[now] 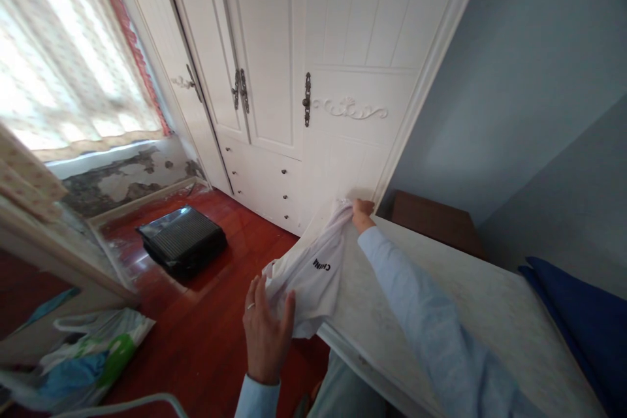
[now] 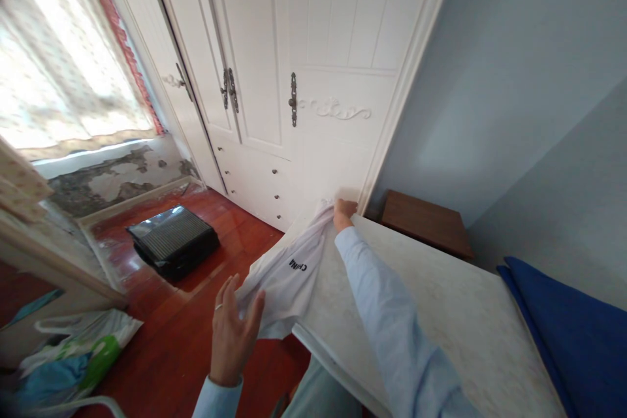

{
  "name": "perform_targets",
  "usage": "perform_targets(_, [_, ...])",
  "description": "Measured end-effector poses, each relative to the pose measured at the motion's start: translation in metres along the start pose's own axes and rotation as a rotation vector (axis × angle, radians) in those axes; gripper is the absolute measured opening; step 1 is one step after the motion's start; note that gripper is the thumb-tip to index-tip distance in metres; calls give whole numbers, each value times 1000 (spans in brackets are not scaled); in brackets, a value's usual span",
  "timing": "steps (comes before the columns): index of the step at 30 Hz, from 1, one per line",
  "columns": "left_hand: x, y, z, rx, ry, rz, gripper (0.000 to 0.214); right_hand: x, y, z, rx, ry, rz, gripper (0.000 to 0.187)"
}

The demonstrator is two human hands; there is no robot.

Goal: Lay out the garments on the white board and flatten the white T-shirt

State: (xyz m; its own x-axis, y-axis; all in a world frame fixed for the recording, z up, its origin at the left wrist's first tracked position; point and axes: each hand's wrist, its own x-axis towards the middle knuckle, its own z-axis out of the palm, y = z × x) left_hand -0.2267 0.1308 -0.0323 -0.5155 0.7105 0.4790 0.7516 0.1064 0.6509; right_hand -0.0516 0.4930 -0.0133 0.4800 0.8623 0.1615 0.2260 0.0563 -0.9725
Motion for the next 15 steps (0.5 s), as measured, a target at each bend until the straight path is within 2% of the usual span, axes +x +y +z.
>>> perform_targets(2, [-3,3,3,28,0,19,68,-3,-2,-5,-137,-29,-78,37])
perform_targets(4, [-6,4,8,17,-94,52,67,-12,-5,-6,-238,-136,-191,47])
perform_targets(6, [-7,4,11,7,-199,66,67,-28,-6,-3,-317,-300,-303,48])
perform_targets(9, [-5,6,10,22,-285,-4,67,-63,-1,3,-404,-485,-391,45])
perform_targets(12, [-3,11,5,18,-369,-83,65,-93,6,8,-514,-570,-423,44])
perform_targets(15, [0,17,0,55,-436,-118,65,-109,4,8,-645,-622,-450,45])
